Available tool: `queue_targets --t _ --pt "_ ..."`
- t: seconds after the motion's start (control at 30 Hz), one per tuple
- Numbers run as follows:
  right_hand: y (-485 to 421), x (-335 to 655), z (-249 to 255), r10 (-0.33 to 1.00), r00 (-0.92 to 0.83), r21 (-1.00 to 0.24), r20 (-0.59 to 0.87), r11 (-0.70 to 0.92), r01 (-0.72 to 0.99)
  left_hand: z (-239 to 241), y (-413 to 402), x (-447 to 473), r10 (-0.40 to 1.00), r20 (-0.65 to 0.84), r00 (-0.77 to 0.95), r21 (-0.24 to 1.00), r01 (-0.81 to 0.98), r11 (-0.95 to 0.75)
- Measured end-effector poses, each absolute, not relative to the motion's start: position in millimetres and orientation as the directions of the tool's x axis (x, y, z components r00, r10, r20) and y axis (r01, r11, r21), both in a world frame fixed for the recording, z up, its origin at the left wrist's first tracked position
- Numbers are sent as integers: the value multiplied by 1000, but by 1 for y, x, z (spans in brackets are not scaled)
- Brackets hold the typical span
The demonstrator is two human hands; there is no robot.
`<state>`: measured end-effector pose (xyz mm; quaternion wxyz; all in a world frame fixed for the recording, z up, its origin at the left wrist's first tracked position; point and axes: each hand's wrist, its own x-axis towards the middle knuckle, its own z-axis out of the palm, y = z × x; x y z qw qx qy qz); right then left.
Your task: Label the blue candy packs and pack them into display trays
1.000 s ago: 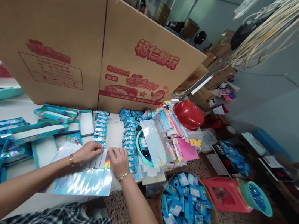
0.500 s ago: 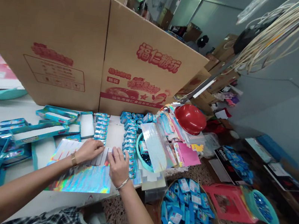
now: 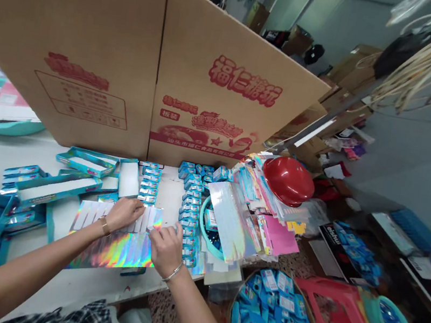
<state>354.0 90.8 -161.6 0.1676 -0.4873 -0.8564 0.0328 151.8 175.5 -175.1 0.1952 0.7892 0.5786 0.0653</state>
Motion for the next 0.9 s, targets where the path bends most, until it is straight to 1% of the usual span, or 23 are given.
queue_targets --t 0.07,0.17,0.27,0.33,0.43,0.63,0.9 --pt "100 354 -159 835 -487 -246 257 544 802 -177 177 150 939 -130 317 390 887 -246" --pt "117 355 -156 827 -502 -229 252 555 799 -175 177 150 934 -127 334 390 883 -262" --pt "130 355 -157 830 -528 -194 178 556 808 -171 177 151 930 -104 352 389 875 -288" --pt "133 355 -159 811 -572 -184 124 586 790 -170 178 151 932 -90 351 385 875 -293" --pt "132 354 -160 785 -613 -175 85 618 767 -169 179 150 936 -68 346 379 877 -297" --pt "135 352 -154 809 -585 -161 60 586 794 -163 177 151 926 0 378 375 858 -350" --pt "118 355 -153 778 -626 -118 55 627 770 -162 172 154 921 -3 390 369 856 -362"
